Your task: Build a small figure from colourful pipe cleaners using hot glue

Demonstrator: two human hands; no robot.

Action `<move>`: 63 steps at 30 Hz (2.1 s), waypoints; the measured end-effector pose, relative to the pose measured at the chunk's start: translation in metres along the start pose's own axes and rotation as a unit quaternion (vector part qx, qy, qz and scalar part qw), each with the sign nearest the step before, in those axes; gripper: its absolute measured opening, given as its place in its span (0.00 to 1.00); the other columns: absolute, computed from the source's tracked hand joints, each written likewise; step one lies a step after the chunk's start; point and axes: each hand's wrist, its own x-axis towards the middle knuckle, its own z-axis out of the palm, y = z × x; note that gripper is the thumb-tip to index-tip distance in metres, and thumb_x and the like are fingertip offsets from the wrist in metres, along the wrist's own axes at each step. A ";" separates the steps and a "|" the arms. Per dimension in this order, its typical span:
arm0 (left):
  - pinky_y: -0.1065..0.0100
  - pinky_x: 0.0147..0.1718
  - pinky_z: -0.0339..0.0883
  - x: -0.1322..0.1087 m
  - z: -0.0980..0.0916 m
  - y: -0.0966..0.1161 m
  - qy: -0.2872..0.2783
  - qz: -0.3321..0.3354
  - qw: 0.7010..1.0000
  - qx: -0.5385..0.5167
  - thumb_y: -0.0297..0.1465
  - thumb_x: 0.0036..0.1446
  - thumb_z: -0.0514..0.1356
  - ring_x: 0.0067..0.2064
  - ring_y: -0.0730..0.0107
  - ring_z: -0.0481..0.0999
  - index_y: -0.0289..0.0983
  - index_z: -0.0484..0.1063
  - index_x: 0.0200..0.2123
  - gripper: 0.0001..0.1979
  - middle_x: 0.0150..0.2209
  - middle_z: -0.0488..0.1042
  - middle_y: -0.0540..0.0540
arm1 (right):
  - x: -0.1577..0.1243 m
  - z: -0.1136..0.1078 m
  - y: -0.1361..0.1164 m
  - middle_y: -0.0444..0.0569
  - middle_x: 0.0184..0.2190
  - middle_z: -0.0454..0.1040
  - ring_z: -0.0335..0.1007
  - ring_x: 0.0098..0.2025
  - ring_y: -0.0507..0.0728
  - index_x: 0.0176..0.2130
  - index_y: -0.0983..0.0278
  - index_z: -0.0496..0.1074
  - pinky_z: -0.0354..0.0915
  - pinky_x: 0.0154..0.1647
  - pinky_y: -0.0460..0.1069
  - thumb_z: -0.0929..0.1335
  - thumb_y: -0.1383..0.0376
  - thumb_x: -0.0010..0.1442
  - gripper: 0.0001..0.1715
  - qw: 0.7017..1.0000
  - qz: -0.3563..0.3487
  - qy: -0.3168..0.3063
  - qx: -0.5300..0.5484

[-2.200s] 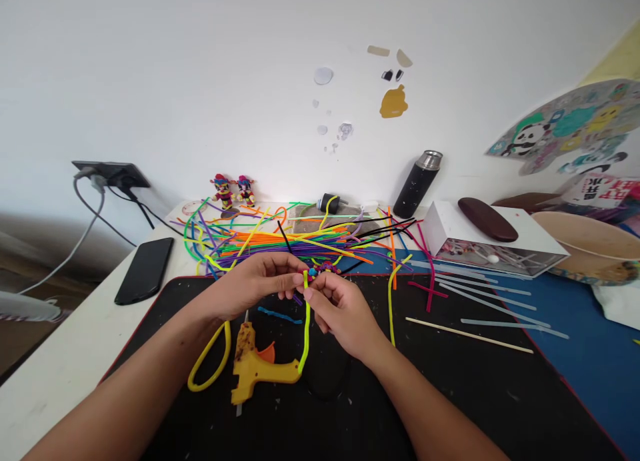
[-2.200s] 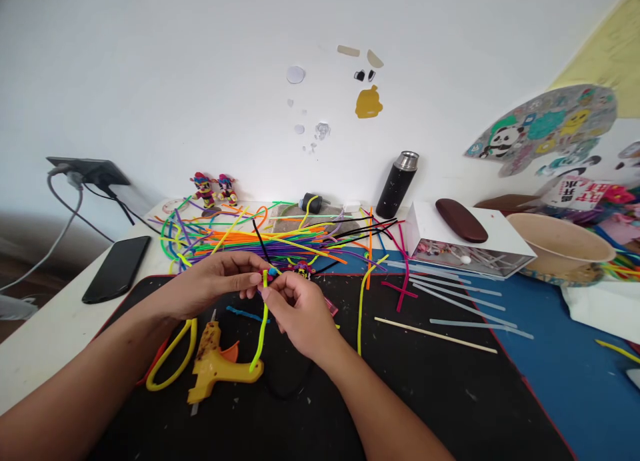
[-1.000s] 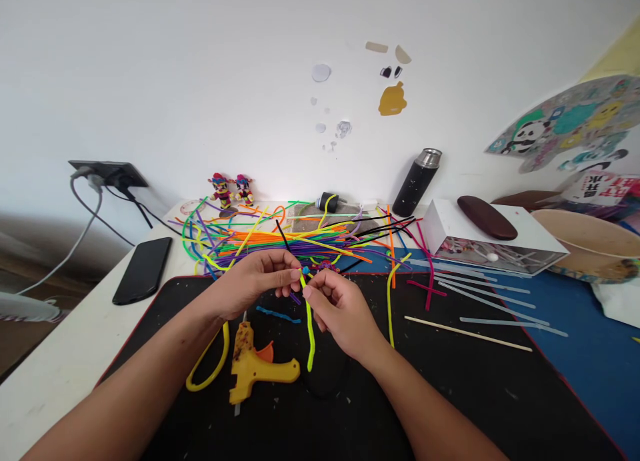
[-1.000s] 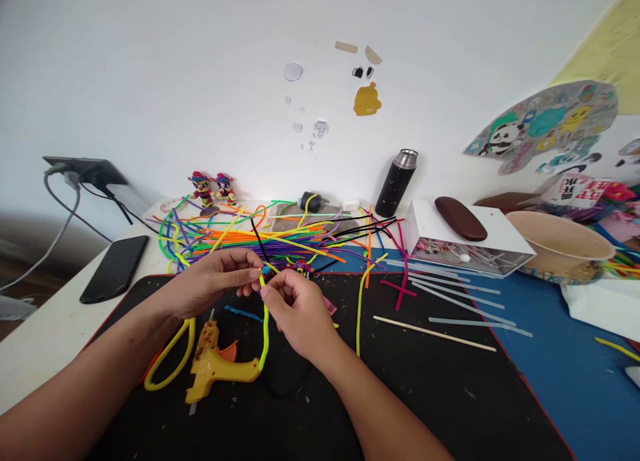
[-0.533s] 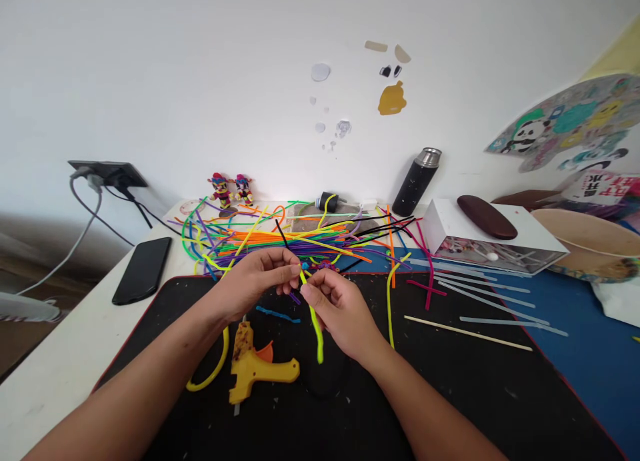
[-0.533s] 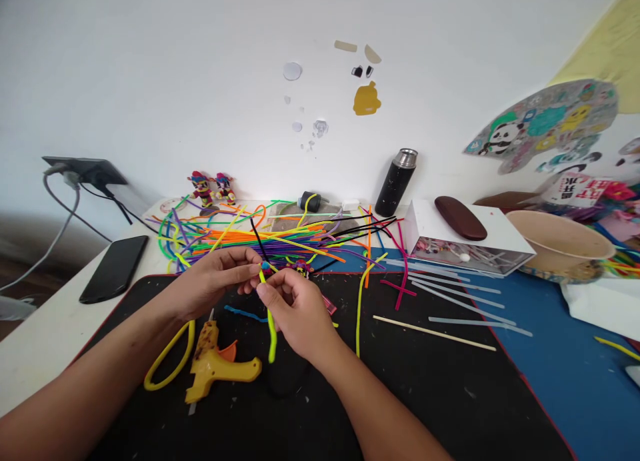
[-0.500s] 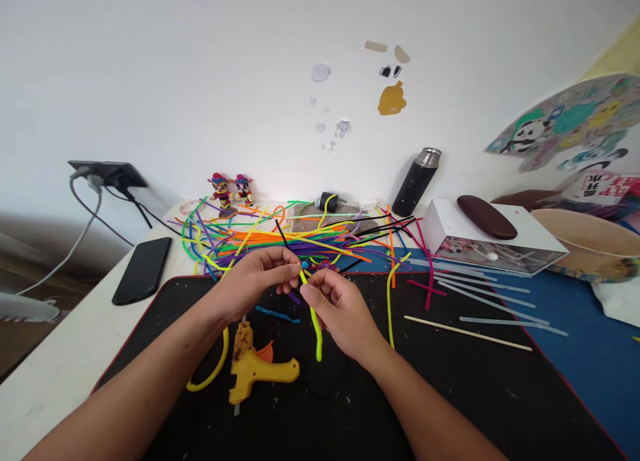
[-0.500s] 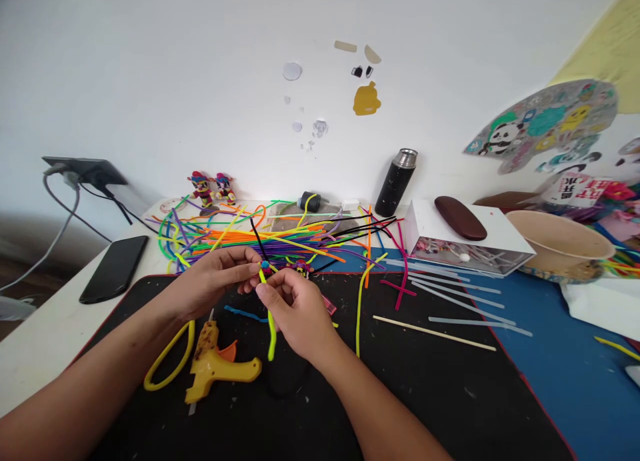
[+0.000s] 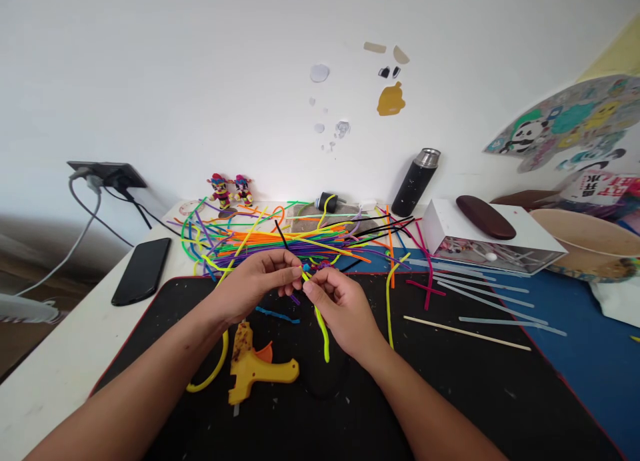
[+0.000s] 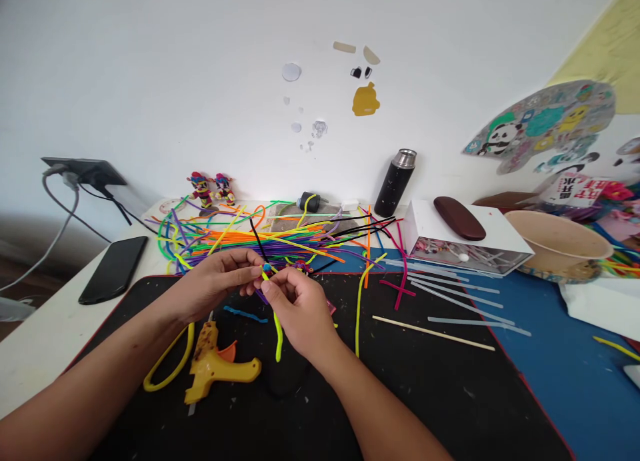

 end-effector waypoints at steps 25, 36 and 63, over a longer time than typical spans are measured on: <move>0.71 0.31 0.67 0.001 0.000 -0.007 0.013 -0.008 0.999 -0.047 0.39 0.55 0.74 0.30 0.72 0.74 0.36 0.78 0.36 0.14 0.30 0.79 0.48 | -0.001 -0.003 -0.002 0.40 0.22 0.65 0.58 0.24 0.51 0.33 0.62 0.73 0.54 0.25 0.46 0.70 0.56 0.66 0.14 0.995 -0.045 0.039 -0.075; 0.71 0.30 0.66 -0.001 0.002 0.000 0.016 -0.044 0.996 -0.072 0.39 0.49 0.77 0.28 0.72 0.72 0.35 0.79 0.34 0.16 0.27 0.78 0.48 | -0.001 -0.003 0.000 0.41 0.25 0.67 0.60 0.26 0.52 0.34 0.61 0.73 0.56 0.27 0.47 0.70 0.55 0.66 0.14 0.997 -0.024 0.011 -0.075; 0.74 0.26 0.67 -0.016 -0.031 0.029 -0.202 -0.109 0.971 0.069 0.38 0.54 0.74 0.28 0.70 0.77 0.37 0.80 0.34 0.12 0.27 0.79 0.47 | -0.007 -0.004 -0.003 0.43 0.29 0.79 0.71 0.28 0.53 0.37 0.61 0.79 0.56 0.30 0.47 0.72 0.57 0.70 0.12 0.947 -0.041 -0.157 -0.278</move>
